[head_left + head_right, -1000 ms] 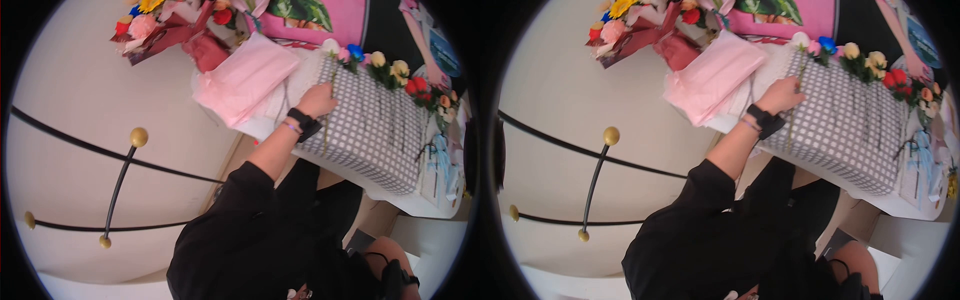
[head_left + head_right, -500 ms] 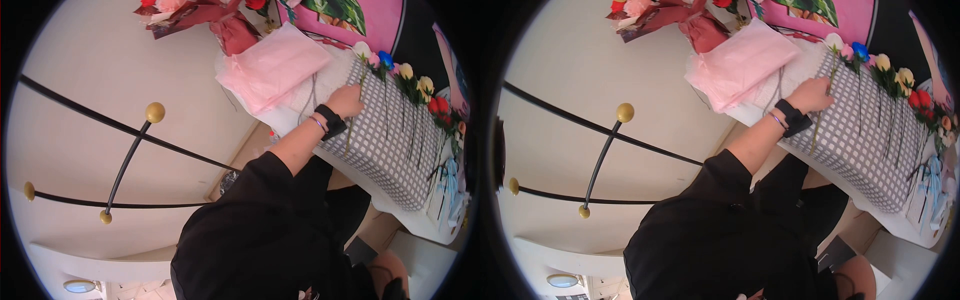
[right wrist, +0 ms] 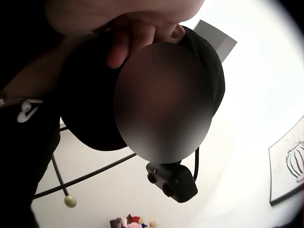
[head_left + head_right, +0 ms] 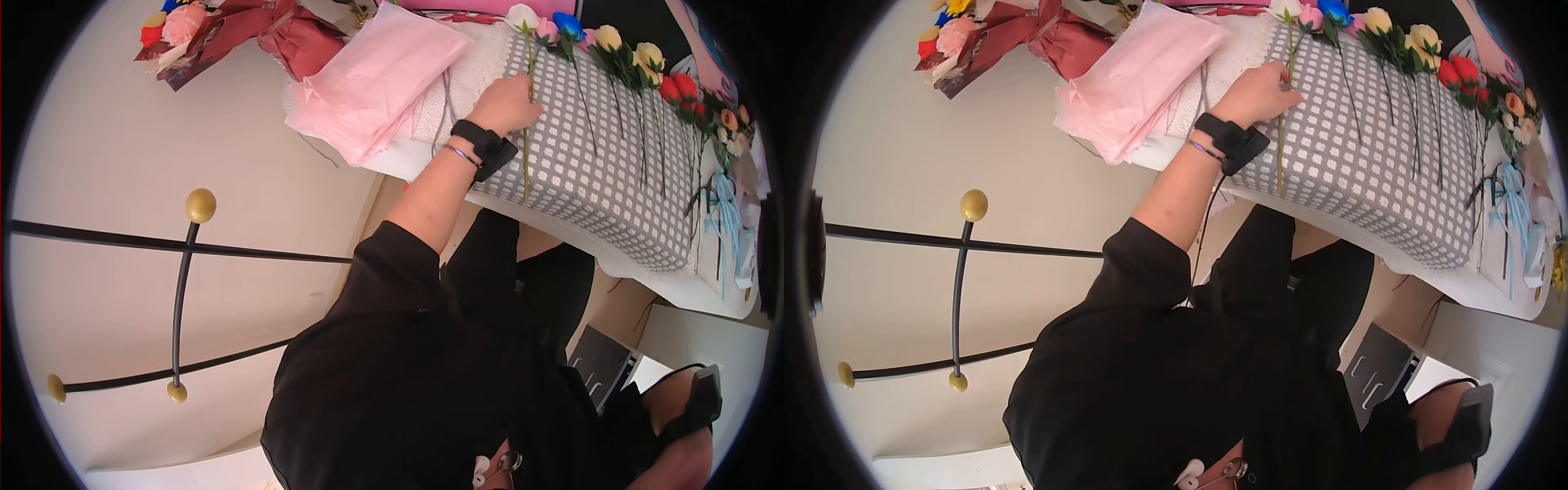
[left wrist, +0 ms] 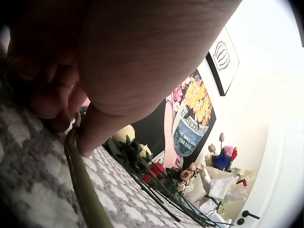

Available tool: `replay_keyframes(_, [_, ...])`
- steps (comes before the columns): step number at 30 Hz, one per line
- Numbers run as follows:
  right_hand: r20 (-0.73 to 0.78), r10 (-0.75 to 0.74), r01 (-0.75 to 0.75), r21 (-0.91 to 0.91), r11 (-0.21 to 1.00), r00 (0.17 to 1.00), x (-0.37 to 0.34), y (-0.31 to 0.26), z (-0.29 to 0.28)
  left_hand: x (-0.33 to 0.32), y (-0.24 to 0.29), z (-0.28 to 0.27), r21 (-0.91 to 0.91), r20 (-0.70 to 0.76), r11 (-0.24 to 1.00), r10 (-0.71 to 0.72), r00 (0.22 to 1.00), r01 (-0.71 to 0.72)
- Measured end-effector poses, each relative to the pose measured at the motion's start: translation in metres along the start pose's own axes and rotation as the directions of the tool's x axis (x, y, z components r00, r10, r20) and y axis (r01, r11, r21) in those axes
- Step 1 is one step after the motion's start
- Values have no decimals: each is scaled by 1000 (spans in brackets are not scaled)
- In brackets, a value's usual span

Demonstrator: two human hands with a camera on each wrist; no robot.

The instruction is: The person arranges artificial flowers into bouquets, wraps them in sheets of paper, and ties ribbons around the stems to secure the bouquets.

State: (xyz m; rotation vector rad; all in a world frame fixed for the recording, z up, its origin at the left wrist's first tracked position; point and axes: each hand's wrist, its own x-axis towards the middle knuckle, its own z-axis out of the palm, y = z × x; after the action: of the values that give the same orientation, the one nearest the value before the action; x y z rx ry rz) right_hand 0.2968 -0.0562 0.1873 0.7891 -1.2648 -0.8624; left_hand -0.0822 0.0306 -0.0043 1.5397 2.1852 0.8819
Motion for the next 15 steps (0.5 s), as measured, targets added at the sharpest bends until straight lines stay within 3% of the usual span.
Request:
replay_keyframes(3, [36, -69, 71, -58, 996, 997, 13, 4, 2, 4, -7, 3, 71, -4, 997, 25, 1000, -24])
replay_keyframes(5, [413, -28, 51, -45, 998, 910, 20, 7, 3, 4, -9, 5, 74, -9, 997, 30, 1000, -29])
replay_keyframes(6, [415, -32, 56, -45, 997, 909, 18, 10, 3, 5, -9, 5, 74, -16, 996, 43, 999, -42])
replay_keyframes(7, [209, -130, 149, -77, 986, 969, 14, 14, 3, 7, -10, 8, 67, -19, 997, 47, 999, -46])
replay_keyframes(8, [-9, -231, 228, -132, 965, 973, 10, 16, 3, 8, -12, 8, 83, -34, 994, 73, 997, -70])
replay_keyframes(9, [-7, -231, 228, -135, 964, 973, 10, 13, 1, 9, -15, 9, 101, -41, 991, 97, 994, -93])
replay_keyframes(11, [164, -2, -11, 83, 997, 986, 11, 4, -4, 3, -8, 2, 55, -24, 997, 65, 998, -63])
replay_keyframes(12, [170, -3, -12, 87, 996, 985, 15, 7, -7, 1, -4, 1, 3, -8, 999, 33, 999, -33])
replay_keyframes(14, [384, -28, -50, 191, 980, 923, 22, 13, -10, 2, -4, 1, 12, -1, 1000, 23, 1000, -23])
replay_keyframes(15, [388, -28, -53, 195, 979, 921, 20, 12, -9, 2, -4, 2, 19, 3, 1000, 12, 1000, -12])
